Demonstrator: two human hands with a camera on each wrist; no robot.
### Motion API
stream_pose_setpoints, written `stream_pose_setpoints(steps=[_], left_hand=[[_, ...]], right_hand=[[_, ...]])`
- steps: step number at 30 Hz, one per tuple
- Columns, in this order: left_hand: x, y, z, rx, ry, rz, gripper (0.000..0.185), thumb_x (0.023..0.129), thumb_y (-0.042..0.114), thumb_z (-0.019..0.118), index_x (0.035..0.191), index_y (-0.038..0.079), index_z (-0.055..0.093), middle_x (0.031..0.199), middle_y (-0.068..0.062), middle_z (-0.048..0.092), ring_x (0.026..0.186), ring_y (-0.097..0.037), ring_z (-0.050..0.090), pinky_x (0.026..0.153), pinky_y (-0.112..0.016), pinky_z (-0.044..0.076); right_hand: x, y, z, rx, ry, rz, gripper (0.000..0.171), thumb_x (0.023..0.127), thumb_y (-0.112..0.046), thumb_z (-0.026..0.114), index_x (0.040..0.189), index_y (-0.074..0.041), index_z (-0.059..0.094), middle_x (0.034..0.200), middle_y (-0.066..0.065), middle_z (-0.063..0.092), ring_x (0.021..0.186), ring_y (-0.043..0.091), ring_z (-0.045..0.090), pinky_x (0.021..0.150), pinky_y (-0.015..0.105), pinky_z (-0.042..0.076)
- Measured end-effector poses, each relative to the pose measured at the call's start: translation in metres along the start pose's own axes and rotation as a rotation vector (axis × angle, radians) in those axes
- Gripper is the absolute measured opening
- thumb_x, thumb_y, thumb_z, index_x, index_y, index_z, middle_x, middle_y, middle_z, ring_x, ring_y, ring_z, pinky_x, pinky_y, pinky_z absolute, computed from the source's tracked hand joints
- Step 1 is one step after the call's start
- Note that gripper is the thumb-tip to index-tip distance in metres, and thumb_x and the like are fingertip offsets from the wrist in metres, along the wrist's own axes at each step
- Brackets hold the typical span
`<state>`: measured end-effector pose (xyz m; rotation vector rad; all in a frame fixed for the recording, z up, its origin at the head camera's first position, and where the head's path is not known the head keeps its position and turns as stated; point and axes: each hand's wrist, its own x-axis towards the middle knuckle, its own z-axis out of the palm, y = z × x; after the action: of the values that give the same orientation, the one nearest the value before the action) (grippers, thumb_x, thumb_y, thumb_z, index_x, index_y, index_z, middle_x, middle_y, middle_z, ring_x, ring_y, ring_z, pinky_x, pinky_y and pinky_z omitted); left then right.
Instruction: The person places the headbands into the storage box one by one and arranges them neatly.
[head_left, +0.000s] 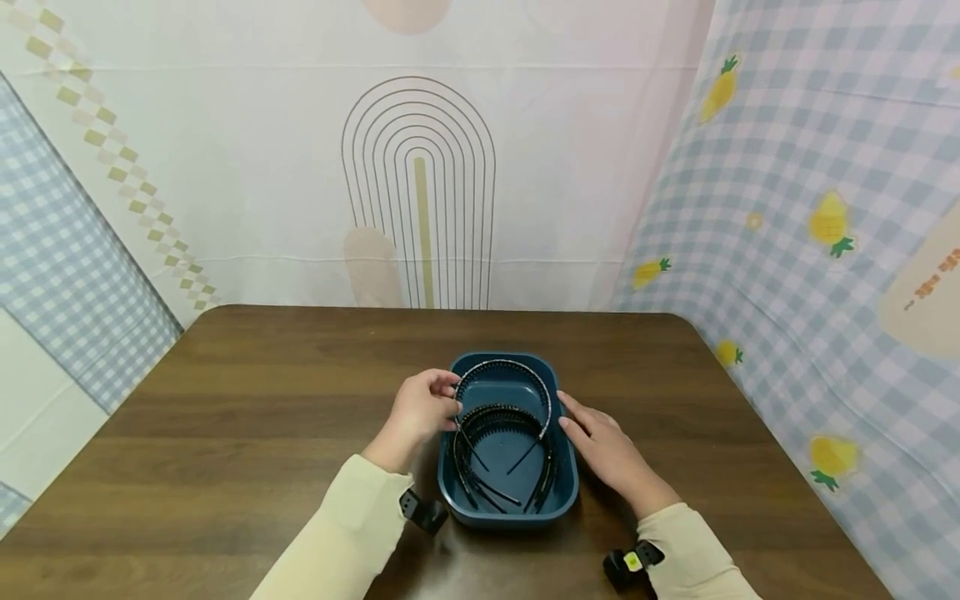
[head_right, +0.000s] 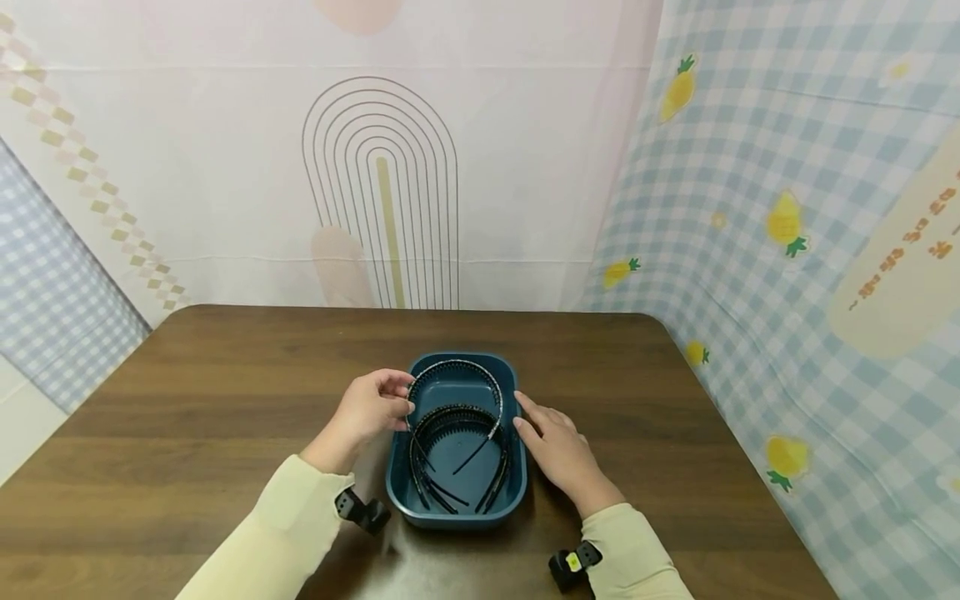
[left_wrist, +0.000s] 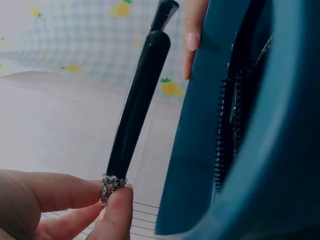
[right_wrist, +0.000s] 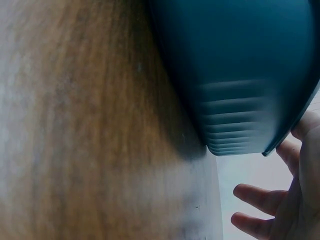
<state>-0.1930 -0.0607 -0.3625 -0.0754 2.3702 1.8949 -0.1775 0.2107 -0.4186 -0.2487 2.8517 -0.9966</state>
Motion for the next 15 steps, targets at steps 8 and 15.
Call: stream_pose_setpoints(steps=[8,15], left_hand=[[-0.0053,-0.0038,0.0039,-0.036,-0.033,-0.02,0.034,0.082,-0.018,0.061,0.115,-0.008,0.06,0.085,-0.008,0.048,0.071,-0.019,0.057,0.06,-0.035,0.058],[-0.0104,0.0004,0.0055,-0.005,-0.046,-0.035,0.034,0.084,-0.014,0.062,0.117,-0.006,0.06,0.085,-0.008,0.049,0.071,-0.02,0.056,0.063,-0.035,0.058]], right_hand=[[0.0001,0.0025,0.0013,0.005,0.001,-0.02,0.064,0.1,-0.059,0.032,0.154,-0.026,0.026,0.153,0.013,0.034,0.141,0.043,0.024,0.107,0.067,0.023],[-0.0009,0.0011,-0.0001,-0.01,0.007,-0.026,0.06,0.101,-0.054,0.034,0.154,-0.025,0.027,0.153,0.014,0.035,0.14,0.044,0.025,0.107,0.066,0.023]])
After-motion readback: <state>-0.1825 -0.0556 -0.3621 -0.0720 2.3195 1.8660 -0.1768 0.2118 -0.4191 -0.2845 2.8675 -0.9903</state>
